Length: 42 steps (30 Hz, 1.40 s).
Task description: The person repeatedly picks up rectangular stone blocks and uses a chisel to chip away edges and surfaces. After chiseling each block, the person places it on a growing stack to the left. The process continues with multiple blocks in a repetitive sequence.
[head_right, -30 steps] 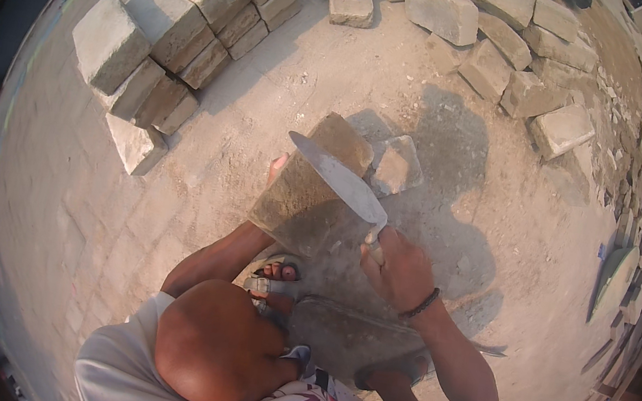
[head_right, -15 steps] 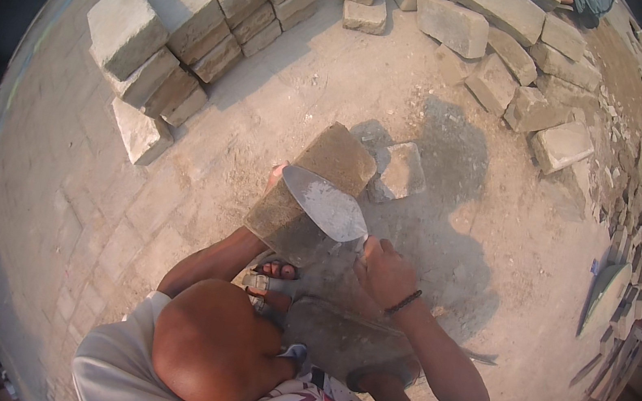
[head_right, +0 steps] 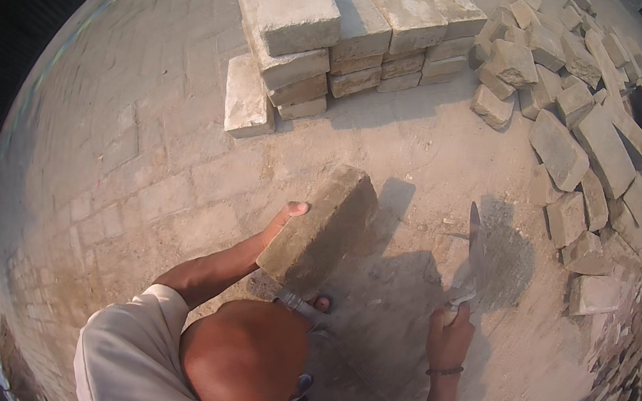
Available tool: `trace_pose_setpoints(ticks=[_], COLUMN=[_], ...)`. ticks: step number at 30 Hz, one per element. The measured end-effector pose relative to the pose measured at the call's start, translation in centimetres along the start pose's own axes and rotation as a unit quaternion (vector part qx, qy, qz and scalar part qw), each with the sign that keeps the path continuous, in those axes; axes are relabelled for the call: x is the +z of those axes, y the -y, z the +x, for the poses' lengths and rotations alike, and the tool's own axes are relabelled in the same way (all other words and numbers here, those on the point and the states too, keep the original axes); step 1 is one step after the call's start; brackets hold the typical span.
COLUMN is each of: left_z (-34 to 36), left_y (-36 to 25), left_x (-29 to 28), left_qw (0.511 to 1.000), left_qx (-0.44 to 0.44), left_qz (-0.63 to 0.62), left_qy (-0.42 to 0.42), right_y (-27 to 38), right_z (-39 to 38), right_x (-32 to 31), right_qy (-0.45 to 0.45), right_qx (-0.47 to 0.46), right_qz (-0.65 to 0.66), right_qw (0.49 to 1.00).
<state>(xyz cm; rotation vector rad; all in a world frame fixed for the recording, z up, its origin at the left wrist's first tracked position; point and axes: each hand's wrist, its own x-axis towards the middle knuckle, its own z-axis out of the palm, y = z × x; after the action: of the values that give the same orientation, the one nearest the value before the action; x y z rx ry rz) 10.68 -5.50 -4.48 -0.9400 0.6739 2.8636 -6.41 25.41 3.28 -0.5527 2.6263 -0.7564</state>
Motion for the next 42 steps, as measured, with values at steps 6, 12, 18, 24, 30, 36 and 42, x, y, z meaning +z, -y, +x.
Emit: trace_pose_setpoints(ticks=[6,12,18,24,30,36,42], left_z=[-8.0,-5.8,0.4,0.6,10.1,27.8,42.1], left_y=[-6.0,-20.1,-26.4,-12.2,-3.9,0.5,4.7], left_x=[-6.0,-7.1,-12.0,1.1,18.4,33.7,41.2], left_qw=[0.962,0.817,0.751,0.556,0.391,0.021,-0.167], left_qx=[0.201,0.384,0.264,0.453,0.34,0.402,0.445], left_qz=[0.009,0.227,0.481,0.638,0.836,0.895,0.874], left_qy=[-0.183,-0.366,-0.368,-0.28,0.18,0.194,0.098], right_y=[-2.8,-4.0,-1.6,-5.8,-11.0,-15.7,-20.4], right_z=[-1.4,-1.6,-1.1,-5.1,-14.1,-25.6,-30.7], right_x=[1.3,2.2,1.2,-7.2,-17.5,-20.7,-13.5], right_qy=[0.062,0.112,0.17,0.185,0.164,0.03,0.062], right_qx=[-0.029,-0.012,-0.019,0.066,0.14,0.313,0.42], right_qz=[-0.022,-0.054,-0.051,-0.108,-0.256,-0.229,-0.09], right_qw=[0.997,0.992,0.984,0.975,0.942,0.921,0.901])
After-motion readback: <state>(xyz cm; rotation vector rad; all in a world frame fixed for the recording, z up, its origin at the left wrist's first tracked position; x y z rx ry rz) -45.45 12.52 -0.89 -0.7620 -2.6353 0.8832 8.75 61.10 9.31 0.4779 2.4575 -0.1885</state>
